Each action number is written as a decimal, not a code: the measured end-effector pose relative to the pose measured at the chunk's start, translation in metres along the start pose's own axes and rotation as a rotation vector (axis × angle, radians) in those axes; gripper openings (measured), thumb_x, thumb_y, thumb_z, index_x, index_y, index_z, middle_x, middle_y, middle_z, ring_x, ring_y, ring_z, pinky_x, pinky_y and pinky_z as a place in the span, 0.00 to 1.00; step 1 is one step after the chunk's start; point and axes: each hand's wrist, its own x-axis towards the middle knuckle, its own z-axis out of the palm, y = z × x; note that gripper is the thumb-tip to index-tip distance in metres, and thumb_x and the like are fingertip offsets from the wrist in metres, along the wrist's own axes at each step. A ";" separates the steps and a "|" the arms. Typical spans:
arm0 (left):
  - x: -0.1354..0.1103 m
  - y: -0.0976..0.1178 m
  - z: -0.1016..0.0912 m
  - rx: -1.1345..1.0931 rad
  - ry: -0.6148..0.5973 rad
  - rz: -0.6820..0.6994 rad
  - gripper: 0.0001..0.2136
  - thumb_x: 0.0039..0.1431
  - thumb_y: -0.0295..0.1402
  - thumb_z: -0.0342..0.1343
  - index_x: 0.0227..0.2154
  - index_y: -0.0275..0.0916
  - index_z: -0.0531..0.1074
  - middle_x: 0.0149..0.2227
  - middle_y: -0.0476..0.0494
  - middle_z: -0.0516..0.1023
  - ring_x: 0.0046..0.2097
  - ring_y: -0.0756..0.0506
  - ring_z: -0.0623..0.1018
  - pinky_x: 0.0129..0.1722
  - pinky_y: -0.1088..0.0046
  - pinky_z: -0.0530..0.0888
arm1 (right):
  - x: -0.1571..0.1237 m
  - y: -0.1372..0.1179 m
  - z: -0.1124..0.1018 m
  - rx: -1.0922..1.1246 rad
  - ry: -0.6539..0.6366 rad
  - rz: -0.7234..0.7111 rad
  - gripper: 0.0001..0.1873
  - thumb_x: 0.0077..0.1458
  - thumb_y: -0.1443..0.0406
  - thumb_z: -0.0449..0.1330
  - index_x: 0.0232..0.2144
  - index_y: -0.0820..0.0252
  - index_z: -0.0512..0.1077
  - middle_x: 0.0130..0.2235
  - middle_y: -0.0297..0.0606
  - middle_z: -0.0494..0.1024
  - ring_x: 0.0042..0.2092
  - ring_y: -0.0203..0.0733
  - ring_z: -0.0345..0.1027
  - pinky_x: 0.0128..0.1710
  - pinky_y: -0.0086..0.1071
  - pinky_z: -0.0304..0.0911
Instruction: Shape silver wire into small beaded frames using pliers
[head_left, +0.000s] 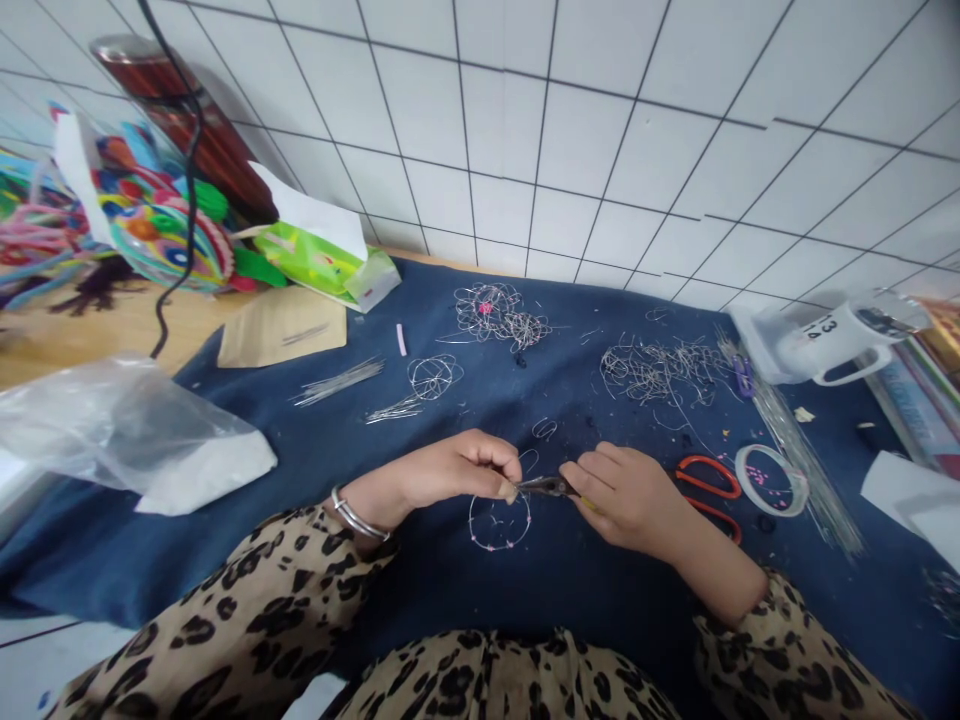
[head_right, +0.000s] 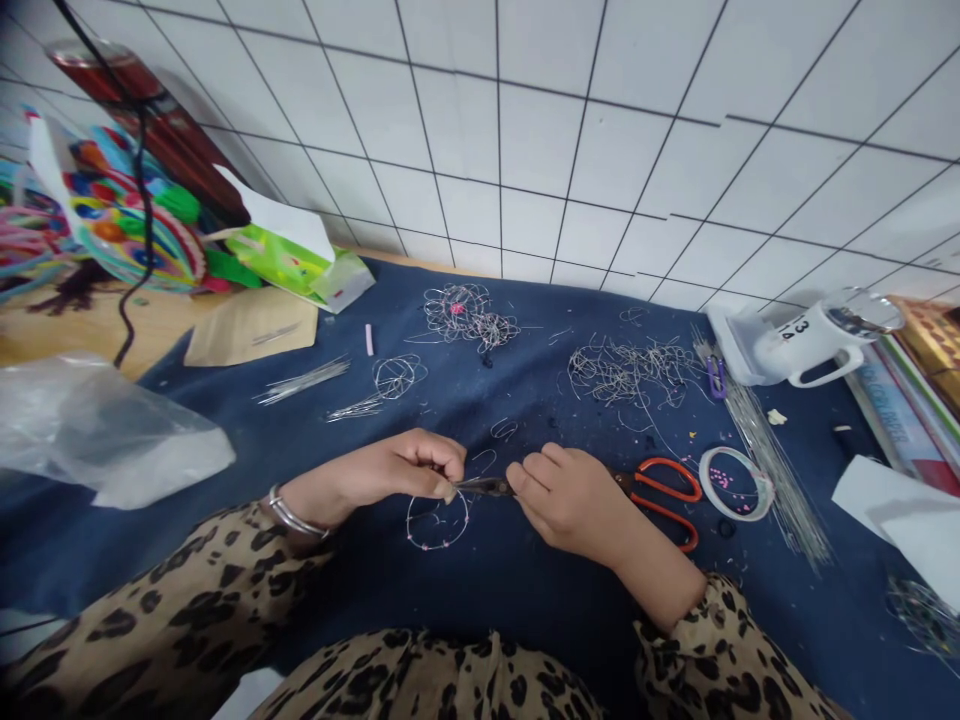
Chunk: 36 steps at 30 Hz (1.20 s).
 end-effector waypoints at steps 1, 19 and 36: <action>0.000 -0.001 0.000 -0.002 0.002 0.002 0.04 0.50 0.29 0.56 0.24 0.33 0.72 0.25 0.51 0.67 0.28 0.53 0.64 0.28 0.77 0.61 | 0.000 0.000 0.000 -0.009 0.000 -0.003 0.13 0.57 0.66 0.50 0.45 0.64 0.66 0.32 0.40 0.70 0.35 0.41 0.61 0.35 0.35 0.61; -0.001 0.006 0.002 0.172 0.267 0.102 0.04 0.54 0.30 0.54 0.29 0.33 0.71 0.28 0.50 0.68 0.29 0.53 0.66 0.30 0.77 0.64 | 0.003 -0.012 0.011 0.440 0.037 0.348 0.10 0.55 0.65 0.53 0.40 0.61 0.67 0.34 0.38 0.71 0.35 0.37 0.64 0.37 0.30 0.61; 0.002 0.004 0.008 0.555 0.526 0.438 0.02 0.55 0.27 0.54 0.30 0.36 0.71 0.32 0.45 0.68 0.33 0.51 0.70 0.34 0.73 0.70 | 0.010 -0.015 -0.001 0.835 -0.026 0.530 0.06 0.54 0.66 0.55 0.35 0.59 0.71 0.30 0.32 0.70 0.33 0.34 0.64 0.34 0.28 0.57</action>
